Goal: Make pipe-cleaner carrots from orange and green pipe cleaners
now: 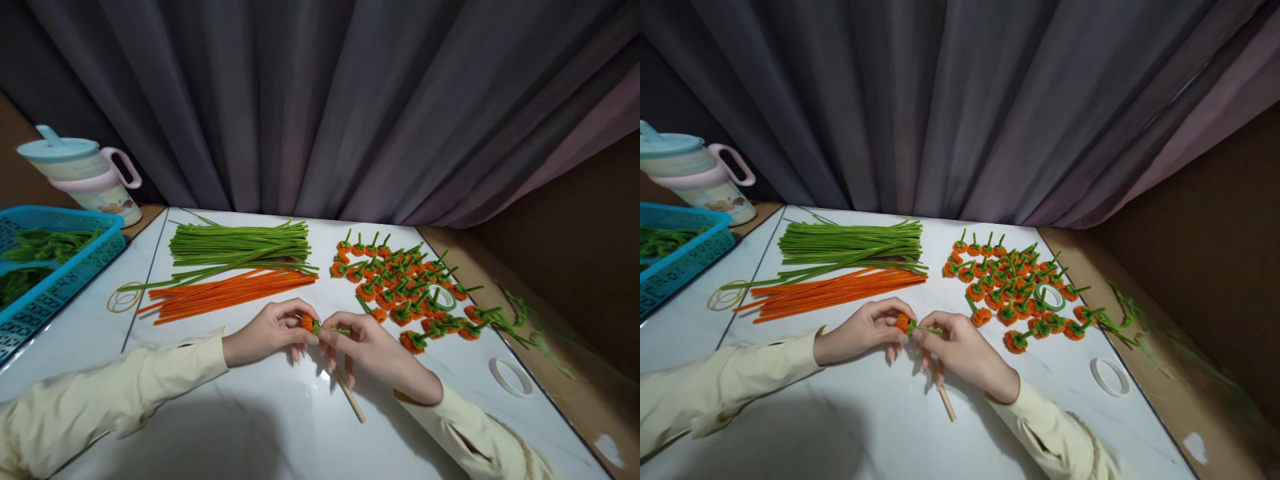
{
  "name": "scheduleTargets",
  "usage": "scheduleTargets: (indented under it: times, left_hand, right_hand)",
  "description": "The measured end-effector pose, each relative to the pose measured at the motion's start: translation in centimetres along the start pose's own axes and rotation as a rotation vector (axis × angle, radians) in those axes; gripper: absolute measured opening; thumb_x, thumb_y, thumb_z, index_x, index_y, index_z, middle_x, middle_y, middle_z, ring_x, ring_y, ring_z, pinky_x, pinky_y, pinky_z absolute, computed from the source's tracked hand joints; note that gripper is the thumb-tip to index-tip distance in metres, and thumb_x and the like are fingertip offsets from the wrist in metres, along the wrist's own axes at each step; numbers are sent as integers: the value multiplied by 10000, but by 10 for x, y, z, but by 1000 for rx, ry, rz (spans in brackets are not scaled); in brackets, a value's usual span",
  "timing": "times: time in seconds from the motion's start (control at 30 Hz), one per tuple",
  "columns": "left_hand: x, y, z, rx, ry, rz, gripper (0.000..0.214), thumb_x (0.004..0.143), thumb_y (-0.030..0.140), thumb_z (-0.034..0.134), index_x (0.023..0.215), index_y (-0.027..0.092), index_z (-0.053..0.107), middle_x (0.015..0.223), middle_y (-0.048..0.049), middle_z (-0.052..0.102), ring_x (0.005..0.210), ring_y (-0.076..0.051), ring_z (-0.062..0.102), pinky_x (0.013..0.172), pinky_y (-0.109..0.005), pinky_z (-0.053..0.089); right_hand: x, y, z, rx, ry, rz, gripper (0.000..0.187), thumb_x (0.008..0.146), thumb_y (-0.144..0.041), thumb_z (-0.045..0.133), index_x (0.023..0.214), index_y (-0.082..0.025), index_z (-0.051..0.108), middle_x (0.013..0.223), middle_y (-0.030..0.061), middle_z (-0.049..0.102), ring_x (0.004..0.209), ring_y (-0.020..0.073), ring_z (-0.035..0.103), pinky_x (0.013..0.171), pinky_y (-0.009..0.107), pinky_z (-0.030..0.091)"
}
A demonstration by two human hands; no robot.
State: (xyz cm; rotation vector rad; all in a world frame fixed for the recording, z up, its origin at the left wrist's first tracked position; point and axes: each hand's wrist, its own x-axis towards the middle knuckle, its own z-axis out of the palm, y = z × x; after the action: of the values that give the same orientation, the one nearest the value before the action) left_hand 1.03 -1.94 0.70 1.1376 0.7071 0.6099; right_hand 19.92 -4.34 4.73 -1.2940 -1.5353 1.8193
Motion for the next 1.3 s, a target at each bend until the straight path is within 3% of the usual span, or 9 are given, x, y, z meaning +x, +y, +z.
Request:
scheduleTargets:
  times: [0.33,0.47,0.63,0.87,1.07,1.3]
  left_hand:
    - [-3,1,4,9,5,10,318,677,317,732,836,121,538,605,20,591,480,-85,567,498,-214,503]
    - [4,7,-9,-26,-169,-16,382,761,448,631,913,105,563,714,-38,619,579,-137,624,552,-280,535]
    - [6,11,-20,102,-320,-6,348,704,322,725,962,133,588,866,-54,628,742,-128,609,663,-253,514]
    - [0,7,-15,85,-448,-62,288,692,321,732,865,137,594,836,-43,620,727,-117,601,673,-243,500]
    - [-1,4,-13,44,-471,-81,307,739,376,684,879,145,539,766,-17,602,683,-93,575,614,-201,457]
    - [-4,3,-8,53,-451,-59,342,734,425,675,869,151,521,777,-16,584,682,-101,568,615,-217,455]
  right_hand:
    - [3,11,1,84,-40,-3,358,761,-470,625,740,-124,536,557,-1,585,379,82,521,355,166,424]
    - [1,4,-4,191,-110,8,307,752,-394,658,725,-105,559,599,17,601,421,72,535,377,149,443]
    - [2,3,-9,324,-273,94,288,713,-340,697,684,-82,572,591,31,610,385,67,519,334,137,422]
    - [6,11,-5,318,-428,177,300,704,-349,696,715,-73,578,600,36,615,377,102,550,312,158,428]
    - [1,0,-2,245,-422,112,351,715,-406,695,707,-89,546,564,12,588,324,65,487,287,133,365]
    - [-8,-1,2,80,-327,65,330,767,-421,642,765,-104,548,579,-1,593,351,47,495,346,122,417]
